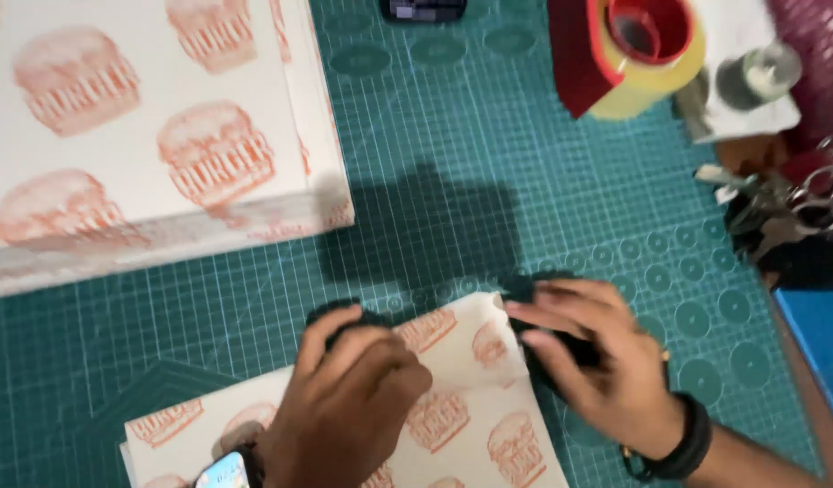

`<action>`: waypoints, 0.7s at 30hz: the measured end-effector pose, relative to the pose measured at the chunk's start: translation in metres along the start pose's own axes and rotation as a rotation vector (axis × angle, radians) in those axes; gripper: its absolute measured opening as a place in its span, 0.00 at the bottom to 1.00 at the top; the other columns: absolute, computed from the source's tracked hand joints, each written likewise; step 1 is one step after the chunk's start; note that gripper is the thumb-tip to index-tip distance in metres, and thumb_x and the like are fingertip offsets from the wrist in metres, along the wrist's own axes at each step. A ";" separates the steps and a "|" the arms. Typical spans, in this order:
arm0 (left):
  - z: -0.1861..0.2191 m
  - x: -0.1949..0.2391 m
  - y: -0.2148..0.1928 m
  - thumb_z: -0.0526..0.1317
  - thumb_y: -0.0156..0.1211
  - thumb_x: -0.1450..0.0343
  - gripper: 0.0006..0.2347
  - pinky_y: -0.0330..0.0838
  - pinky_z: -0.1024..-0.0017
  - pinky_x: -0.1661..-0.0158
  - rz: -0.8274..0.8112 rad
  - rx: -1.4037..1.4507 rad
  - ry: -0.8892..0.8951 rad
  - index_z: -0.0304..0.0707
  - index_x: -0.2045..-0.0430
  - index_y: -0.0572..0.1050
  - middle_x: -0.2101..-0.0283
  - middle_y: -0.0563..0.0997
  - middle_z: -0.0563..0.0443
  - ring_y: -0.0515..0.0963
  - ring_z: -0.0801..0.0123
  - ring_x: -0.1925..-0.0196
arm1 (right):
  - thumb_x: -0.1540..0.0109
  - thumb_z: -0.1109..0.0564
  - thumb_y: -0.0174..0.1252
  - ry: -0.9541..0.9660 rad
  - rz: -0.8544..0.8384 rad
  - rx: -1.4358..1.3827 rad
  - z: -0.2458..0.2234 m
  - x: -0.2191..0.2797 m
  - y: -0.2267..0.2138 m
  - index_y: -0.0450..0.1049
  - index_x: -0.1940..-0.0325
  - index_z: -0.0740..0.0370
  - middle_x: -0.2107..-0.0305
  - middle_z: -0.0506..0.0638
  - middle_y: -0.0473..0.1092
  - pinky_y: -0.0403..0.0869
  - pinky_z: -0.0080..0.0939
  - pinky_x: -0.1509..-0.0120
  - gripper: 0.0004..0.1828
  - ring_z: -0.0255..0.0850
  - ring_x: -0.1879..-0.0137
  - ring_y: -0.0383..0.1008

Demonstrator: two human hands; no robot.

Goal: The person is folding individual sheets of burger wrapping paper and stacking them neatly into a pile on a workstation.

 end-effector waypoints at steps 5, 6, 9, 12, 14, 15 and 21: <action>0.002 -0.005 -0.001 0.30 0.52 0.29 0.07 0.69 0.48 0.47 0.038 -0.022 0.026 0.45 0.71 0.75 0.70 0.73 0.54 0.78 0.65 0.64 | 0.43 0.59 0.68 0.006 -0.048 0.026 0.005 -0.003 0.010 0.71 0.44 0.63 0.52 0.51 0.80 0.77 0.41 0.32 0.24 0.45 0.37 0.76; 0.004 -0.006 -0.002 0.31 0.50 0.28 0.09 0.69 0.48 0.48 0.037 -0.030 0.023 0.45 0.77 0.74 0.73 0.71 0.54 0.76 0.64 0.67 | 0.44 0.61 0.70 0.009 -0.057 -0.011 0.004 -0.001 0.012 0.73 0.44 0.64 0.53 0.48 0.81 0.78 0.42 0.30 0.25 0.44 0.36 0.75; 0.001 0.000 0.000 0.30 0.56 0.30 0.06 0.69 0.47 0.46 0.072 -0.034 0.019 0.46 0.74 0.77 0.58 0.79 0.52 0.81 0.60 0.54 | 0.42 0.60 0.68 -0.055 -0.048 0.051 -0.005 -0.005 0.010 0.77 0.49 0.60 0.55 0.50 0.77 0.79 0.39 0.35 0.17 0.43 0.40 0.77; 0.000 -0.007 -0.005 0.27 0.55 0.38 0.09 0.68 0.45 0.43 0.053 -0.050 -0.044 0.47 0.75 0.73 0.46 0.79 0.41 0.80 0.47 0.45 | 0.40 0.61 0.66 -0.162 0.025 -0.064 -0.016 0.002 0.000 0.76 0.51 0.60 0.58 0.52 0.77 0.81 0.38 0.48 0.13 0.45 0.49 0.80; -0.003 -0.007 -0.003 0.28 0.56 0.36 0.08 0.67 0.45 0.43 0.050 -0.015 -0.060 0.47 0.75 0.75 0.56 0.78 0.49 0.80 0.55 0.51 | 0.40 0.61 0.66 -0.185 0.071 -0.085 -0.017 0.004 -0.003 0.74 0.49 0.59 0.58 0.49 0.80 0.82 0.38 0.44 0.15 0.42 0.49 0.80; -0.005 -0.004 -0.001 0.29 0.57 0.33 0.07 0.65 0.46 0.42 0.038 0.027 -0.086 0.47 0.76 0.76 0.66 0.77 0.57 0.80 0.64 0.58 | 0.40 0.62 0.66 -0.197 0.111 -0.111 -0.018 0.007 -0.006 0.72 0.48 0.58 0.59 0.46 0.82 0.83 0.37 0.41 0.18 0.40 0.49 0.81; 0.001 0.001 0.000 0.25 0.54 0.34 0.12 0.68 0.49 0.46 0.041 -0.036 0.019 0.44 0.62 0.71 0.70 0.76 0.53 0.78 0.65 0.64 | 0.41 0.54 0.66 0.053 -0.064 0.052 0.004 -0.009 0.013 0.78 0.49 0.57 0.55 0.46 0.80 0.76 0.40 0.34 0.17 0.41 0.39 0.76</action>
Point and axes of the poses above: each hand's wrist, its own x-axis away from the middle knuckle, its own y-axis out of the palm, z = x × y, the point moved 10 cm from there along -x, towards the middle knuckle
